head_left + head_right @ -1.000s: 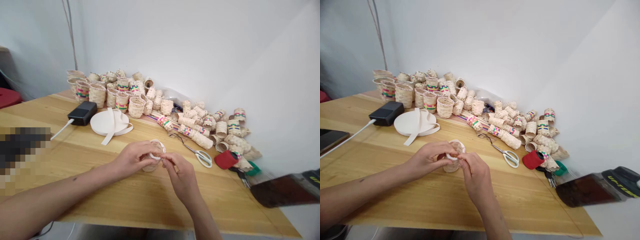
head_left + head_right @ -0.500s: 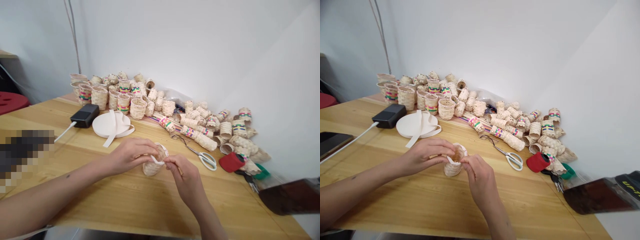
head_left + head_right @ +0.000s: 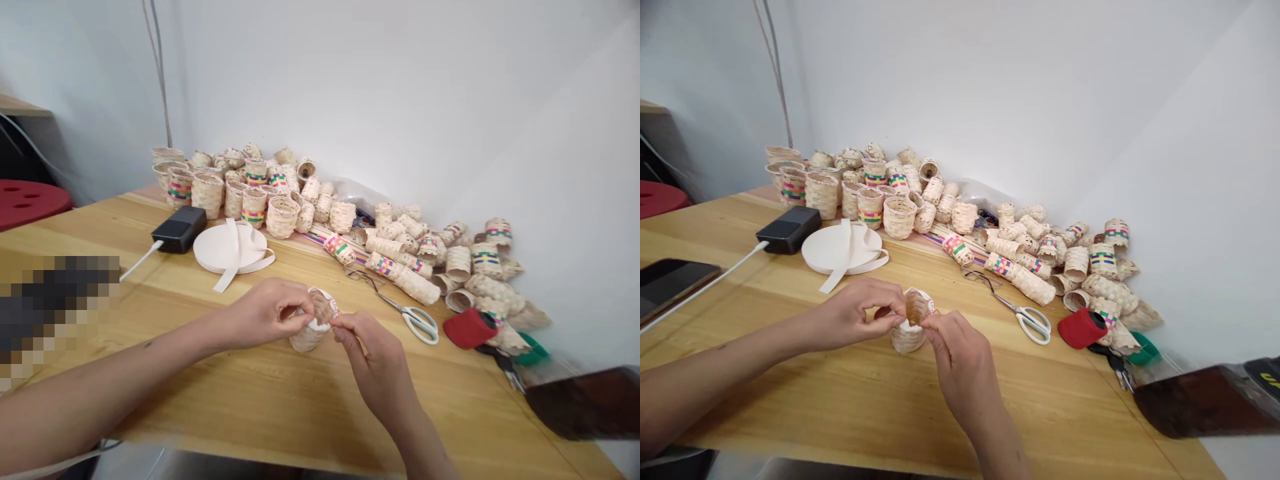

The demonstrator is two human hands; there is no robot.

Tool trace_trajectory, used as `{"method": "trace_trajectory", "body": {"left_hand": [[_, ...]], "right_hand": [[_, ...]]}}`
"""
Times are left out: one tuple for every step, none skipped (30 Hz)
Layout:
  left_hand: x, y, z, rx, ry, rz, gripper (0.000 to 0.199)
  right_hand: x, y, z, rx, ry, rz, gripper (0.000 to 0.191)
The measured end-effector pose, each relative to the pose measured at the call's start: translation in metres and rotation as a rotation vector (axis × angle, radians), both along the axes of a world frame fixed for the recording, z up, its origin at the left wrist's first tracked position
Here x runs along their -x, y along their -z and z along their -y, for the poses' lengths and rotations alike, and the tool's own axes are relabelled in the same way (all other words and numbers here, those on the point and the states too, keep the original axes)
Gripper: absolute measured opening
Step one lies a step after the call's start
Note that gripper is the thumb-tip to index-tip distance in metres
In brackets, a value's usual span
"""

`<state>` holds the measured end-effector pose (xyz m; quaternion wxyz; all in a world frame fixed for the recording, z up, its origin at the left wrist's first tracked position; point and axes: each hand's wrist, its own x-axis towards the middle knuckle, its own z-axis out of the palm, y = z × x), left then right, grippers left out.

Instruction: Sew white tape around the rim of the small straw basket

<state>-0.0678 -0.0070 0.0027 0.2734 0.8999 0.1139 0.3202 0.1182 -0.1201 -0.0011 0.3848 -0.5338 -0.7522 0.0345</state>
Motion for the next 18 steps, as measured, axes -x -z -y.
{"method": "trace_trajectory", "body": {"left_hand": [[0.0,0.0,0.0,0.004,-0.007,-0.001,0.016],[0.0,0.0,0.0,0.008,-0.013,0.0,0.016],[0.0,-0.001,0.0,0.011,-0.016,0.001,0.016],[0.001,0.0,0.0,0.014,-0.02,0.002,0.016],[0.001,0.0,0.0,0.016,-0.023,0.004,0.016],[0.0,0.0,0.0,0.018,-0.025,0.004,0.017],[0.0,0.001,0.0,0.021,-0.026,0.005,0.017],[0.0,0.001,0.0,0.024,-0.023,0.009,0.017],[-0.001,0.002,0.0,0.028,-0.016,0.017,0.016],[-0.001,0.002,0.001,0.033,-0.005,0.029,0.015],[-0.001,0.003,0.001,0.041,0.007,0.046,0.013],[-0.002,0.003,0.001,0.052,0.013,0.061,0.012],[-0.002,0.004,0.001,0.066,0.013,0.069,0.011],[-0.002,0.004,0.0,0.082,0.007,0.069,0.01],[-0.002,0.004,0.0,0.097,0.002,0.061,0.009],[-0.002,0.005,-0.001,0.11,-0.001,0.05,0.008],[-0.002,0.005,-0.001,0.119,0.002,0.039,0.008],[-0.002,0.006,-0.002,0.124,0.011,0.032,0.008]], "right_hand": [[0.002,-0.001,0.001,-0.022,-0.008,0.003,0.013],[0.005,-0.001,0.002,-0.039,-0.015,0.011,0.014],[0.007,-0.001,0.002,-0.049,-0.017,0.024,0.014],[0.009,0.0,0.002,-0.054,-0.016,0.041,0.015],[0.011,0.001,0.002,-0.053,-0.011,0.059,0.015],[0.013,0.002,0.002,-0.048,-0.001,0.076,0.016],[0.014,0.003,0.001,-0.041,0.014,0.089,0.016],[0.015,0.004,0.001,-0.033,0.031,0.098,0.016],[0.016,0.005,0.0,-0.027,0.05,0.106,0.015],[0.016,0.006,-0.001,-0.022,0.066,0.117,0.015],[0.016,0.006,-0.002,-0.02,0.079,0.132,0.015],[0.017,0.006,-0.002,-0.019,0.087,0.148,0.015],[0.017,0.005,-0.002,-0.02,0.094,0.164,0.016],[0.017,0.003,-0.002,-0.016,0.1,0.179,0.016],[0.017,0.002,-0.002,-0.009,0.106,0.192,0.017],[0.018,0.0,-0.002,0.0,0.111,0.206,0.018],[0.018,-0.001,-0.002,0.007,0.115,0.22,0.018],[0.019,-0.003,-0.001,0.011,0.119,0.232,0.019]]}}
